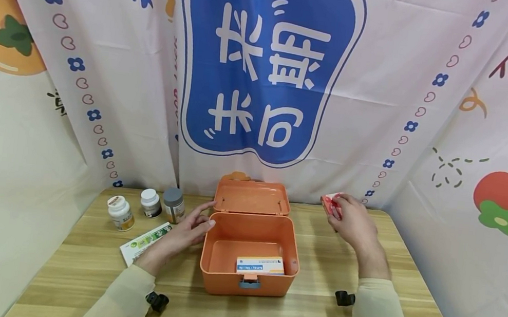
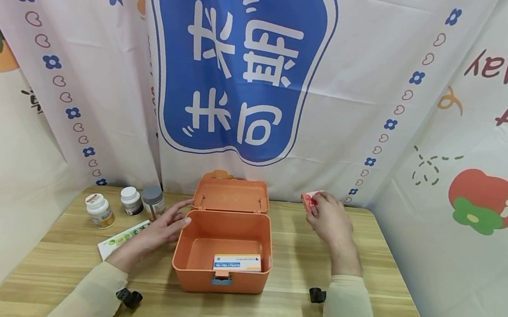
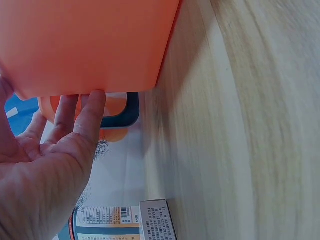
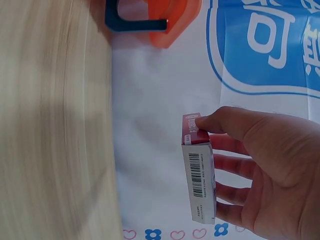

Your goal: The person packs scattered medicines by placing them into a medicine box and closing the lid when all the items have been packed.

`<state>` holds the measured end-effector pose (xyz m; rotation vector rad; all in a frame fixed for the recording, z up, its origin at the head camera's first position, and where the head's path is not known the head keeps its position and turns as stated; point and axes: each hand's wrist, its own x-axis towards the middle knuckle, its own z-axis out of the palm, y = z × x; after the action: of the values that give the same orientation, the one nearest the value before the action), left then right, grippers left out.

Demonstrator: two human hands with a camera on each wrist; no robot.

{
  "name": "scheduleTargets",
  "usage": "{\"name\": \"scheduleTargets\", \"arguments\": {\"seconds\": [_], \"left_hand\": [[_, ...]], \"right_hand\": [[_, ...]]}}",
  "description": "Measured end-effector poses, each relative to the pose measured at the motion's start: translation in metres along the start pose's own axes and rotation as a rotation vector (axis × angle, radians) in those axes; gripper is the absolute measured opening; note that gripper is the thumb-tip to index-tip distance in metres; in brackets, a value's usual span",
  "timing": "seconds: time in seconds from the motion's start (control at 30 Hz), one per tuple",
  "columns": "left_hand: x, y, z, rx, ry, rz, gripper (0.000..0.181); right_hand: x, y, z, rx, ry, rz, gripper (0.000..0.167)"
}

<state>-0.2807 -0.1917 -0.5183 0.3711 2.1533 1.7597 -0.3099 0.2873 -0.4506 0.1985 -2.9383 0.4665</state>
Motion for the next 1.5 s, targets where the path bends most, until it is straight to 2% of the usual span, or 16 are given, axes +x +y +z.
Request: {"name": "scheduleTargets", "arguments": {"seconds": [0.47, 1.03, 1.5], "left_hand": [[0.0, -0.001, 0.0, -0.011, 0.004, -0.004, 0.075], [0.002, -0.004, 0.0, -0.018, 0.006, 0.007, 0.073], [0.002, -0.004, 0.0, -0.024, 0.008, 0.013, 0.072]], "right_hand": [[-0.001, -0.029, -0.002, 0.002, 0.014, -0.044, 0.062], [-0.003, -0.05, 0.004, -0.014, 0.051, -0.124, 0.059], [-0.007, -0.075, -0.003, -0.045, 0.065, -0.186, 0.061]]}}
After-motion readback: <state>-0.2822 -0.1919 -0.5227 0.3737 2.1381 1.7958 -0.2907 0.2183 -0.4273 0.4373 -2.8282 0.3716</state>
